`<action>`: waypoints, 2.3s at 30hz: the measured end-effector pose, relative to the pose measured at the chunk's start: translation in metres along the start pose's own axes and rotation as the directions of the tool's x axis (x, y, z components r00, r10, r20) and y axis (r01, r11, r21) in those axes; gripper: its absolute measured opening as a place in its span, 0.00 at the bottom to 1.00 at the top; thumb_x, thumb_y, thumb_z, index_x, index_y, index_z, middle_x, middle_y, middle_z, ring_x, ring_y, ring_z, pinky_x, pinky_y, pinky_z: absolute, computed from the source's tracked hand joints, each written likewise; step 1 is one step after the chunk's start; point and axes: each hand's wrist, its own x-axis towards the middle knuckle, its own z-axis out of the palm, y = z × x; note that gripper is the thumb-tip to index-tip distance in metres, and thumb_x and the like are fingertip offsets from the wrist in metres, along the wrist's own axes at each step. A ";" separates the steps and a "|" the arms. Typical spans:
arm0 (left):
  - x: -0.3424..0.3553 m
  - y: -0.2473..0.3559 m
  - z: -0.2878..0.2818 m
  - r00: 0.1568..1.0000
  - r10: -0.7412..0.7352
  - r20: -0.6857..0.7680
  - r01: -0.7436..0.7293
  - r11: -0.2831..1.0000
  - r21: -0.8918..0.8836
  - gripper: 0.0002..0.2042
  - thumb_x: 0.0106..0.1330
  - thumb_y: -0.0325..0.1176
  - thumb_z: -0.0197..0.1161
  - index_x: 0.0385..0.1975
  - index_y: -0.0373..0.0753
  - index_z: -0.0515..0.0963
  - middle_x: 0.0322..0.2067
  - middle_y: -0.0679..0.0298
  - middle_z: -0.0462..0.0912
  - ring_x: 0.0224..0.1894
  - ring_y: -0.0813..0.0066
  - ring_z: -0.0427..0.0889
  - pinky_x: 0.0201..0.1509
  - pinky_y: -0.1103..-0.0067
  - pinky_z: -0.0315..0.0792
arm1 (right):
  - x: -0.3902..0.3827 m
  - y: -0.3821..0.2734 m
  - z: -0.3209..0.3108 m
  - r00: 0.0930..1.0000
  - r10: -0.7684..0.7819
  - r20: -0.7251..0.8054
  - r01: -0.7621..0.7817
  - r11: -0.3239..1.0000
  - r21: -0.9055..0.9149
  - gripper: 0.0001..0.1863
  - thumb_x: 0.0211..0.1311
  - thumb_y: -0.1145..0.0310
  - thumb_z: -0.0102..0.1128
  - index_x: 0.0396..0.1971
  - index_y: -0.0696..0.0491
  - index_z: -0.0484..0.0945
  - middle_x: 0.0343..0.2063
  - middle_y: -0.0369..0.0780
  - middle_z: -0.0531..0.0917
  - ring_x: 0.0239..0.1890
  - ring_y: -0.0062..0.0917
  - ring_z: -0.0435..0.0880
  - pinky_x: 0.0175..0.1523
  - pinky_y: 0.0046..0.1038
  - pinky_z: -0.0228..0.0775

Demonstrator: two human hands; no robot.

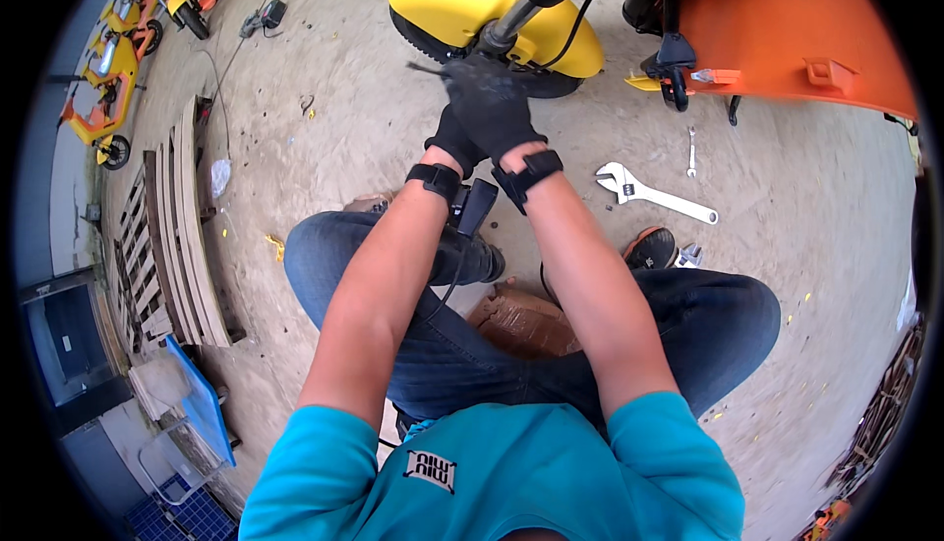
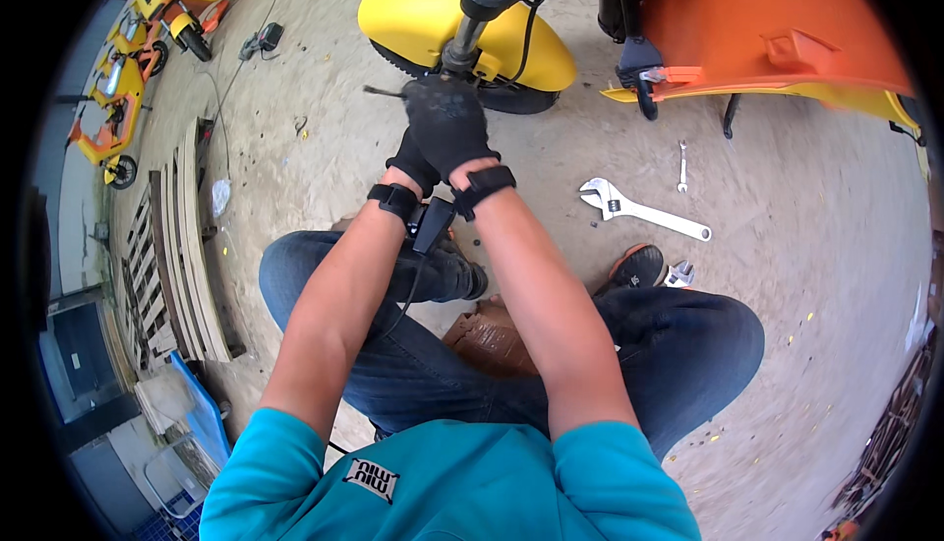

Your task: The person works on the front wheel assembly of an electric scooter. They use a screwdriver and an allen key to manipulate small components and wires near the brake and fork, while sitting on the floor of a warehouse.

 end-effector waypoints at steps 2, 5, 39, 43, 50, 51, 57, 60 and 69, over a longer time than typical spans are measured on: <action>0.004 0.000 0.004 0.983 -0.153 -0.099 0.115 0.943 -0.312 0.09 0.63 0.31 0.52 0.40 0.37 0.76 0.33 0.60 0.81 0.34 0.68 0.80 0.40 0.78 0.74 | 0.007 -0.002 -0.002 0.992 -0.023 0.121 0.027 0.999 -0.028 0.10 0.55 0.66 0.54 0.35 0.54 0.78 0.34 0.44 0.81 0.38 0.37 0.79 0.45 0.33 0.69; 0.008 0.013 0.011 0.931 -0.333 -0.149 0.180 0.774 -0.607 0.10 0.64 0.33 0.51 0.39 0.37 0.76 0.31 0.59 0.81 0.32 0.68 0.81 0.37 0.79 0.75 | 0.002 -0.002 -0.007 0.999 0.004 -0.047 0.004 0.987 0.163 0.10 0.58 0.66 0.52 0.35 0.55 0.78 0.35 0.44 0.81 0.38 0.37 0.79 0.43 0.34 0.70; 0.017 0.074 0.020 0.690 -0.692 -0.212 0.525 0.681 -0.512 0.12 0.67 0.36 0.48 0.33 0.32 0.72 0.22 0.57 0.79 0.19 0.68 0.79 0.23 0.75 0.77 | -0.053 0.066 -0.209 0.646 0.230 0.728 0.108 0.916 -0.386 0.09 0.56 0.63 0.53 0.29 0.53 0.74 0.25 0.48 0.79 0.34 0.45 0.78 0.38 0.44 0.68; 0.019 0.076 0.024 0.709 -0.666 -0.234 0.517 0.715 -0.470 0.13 0.65 0.36 0.51 0.35 0.29 0.69 0.19 0.54 0.77 0.17 0.67 0.79 0.19 0.75 0.76 | -0.061 0.101 -0.226 0.611 0.315 0.726 0.097 0.881 -0.464 0.09 0.55 0.63 0.54 0.29 0.53 0.75 0.25 0.47 0.80 0.33 0.43 0.79 0.38 0.39 0.69; 0.010 0.062 0.030 0.804 -0.506 -0.312 0.495 0.861 -0.119 0.15 0.63 0.36 0.53 0.39 0.29 0.69 0.21 0.54 0.78 0.16 0.68 0.79 0.17 0.76 0.74 | -0.068 0.145 -0.249 0.517 0.630 0.580 -0.191 0.745 -0.639 0.13 0.59 0.61 0.52 0.27 0.56 0.76 0.18 0.42 0.79 0.23 0.30 0.79 0.32 0.32 0.69; 0.012 0.058 0.028 0.800 -0.552 -0.237 0.521 0.834 -0.183 0.14 0.63 0.36 0.53 0.38 0.30 0.71 0.21 0.55 0.78 0.16 0.68 0.79 0.17 0.76 0.73 | -0.067 0.146 -0.249 0.525 0.588 0.616 -0.166 0.780 -0.603 0.13 0.59 0.61 0.52 0.27 0.56 0.76 0.18 0.42 0.79 0.23 0.30 0.79 0.32 0.32 0.69; 0.022 0.032 0.025 0.830 -0.518 -0.208 0.534 0.845 0.023 0.08 0.65 0.33 0.52 0.33 0.33 0.68 0.19 0.61 0.74 0.18 0.75 0.75 0.21 0.79 0.73 | -0.068 0.135 -0.233 0.573 0.497 0.652 -0.145 0.844 -0.516 0.11 0.55 0.61 0.54 0.29 0.54 0.77 0.27 0.48 0.80 0.34 0.43 0.79 0.39 0.39 0.69; 0.014 0.030 0.037 0.868 -0.210 -0.449 0.314 0.934 0.171 0.10 0.63 0.34 0.54 0.36 0.33 0.69 0.21 0.55 0.78 0.18 0.68 0.78 0.24 0.75 0.74 | -0.072 0.131 -0.224 0.578 0.395 0.714 -0.015 0.880 -0.475 0.11 0.55 0.61 0.54 0.30 0.53 0.77 0.28 0.49 0.80 0.35 0.45 0.78 0.39 0.40 0.69; 0.024 0.038 0.024 0.792 -0.603 -0.097 0.464 0.697 -0.547 0.07 0.66 0.33 0.52 0.37 0.37 0.73 0.23 0.63 0.76 0.21 0.78 0.76 0.25 0.81 0.74 | -0.073 0.132 -0.219 0.546 0.434 0.717 0.056 0.835 -0.548 0.11 0.55 0.61 0.53 0.28 0.54 0.76 0.28 0.49 0.80 0.35 0.45 0.78 0.39 0.41 0.68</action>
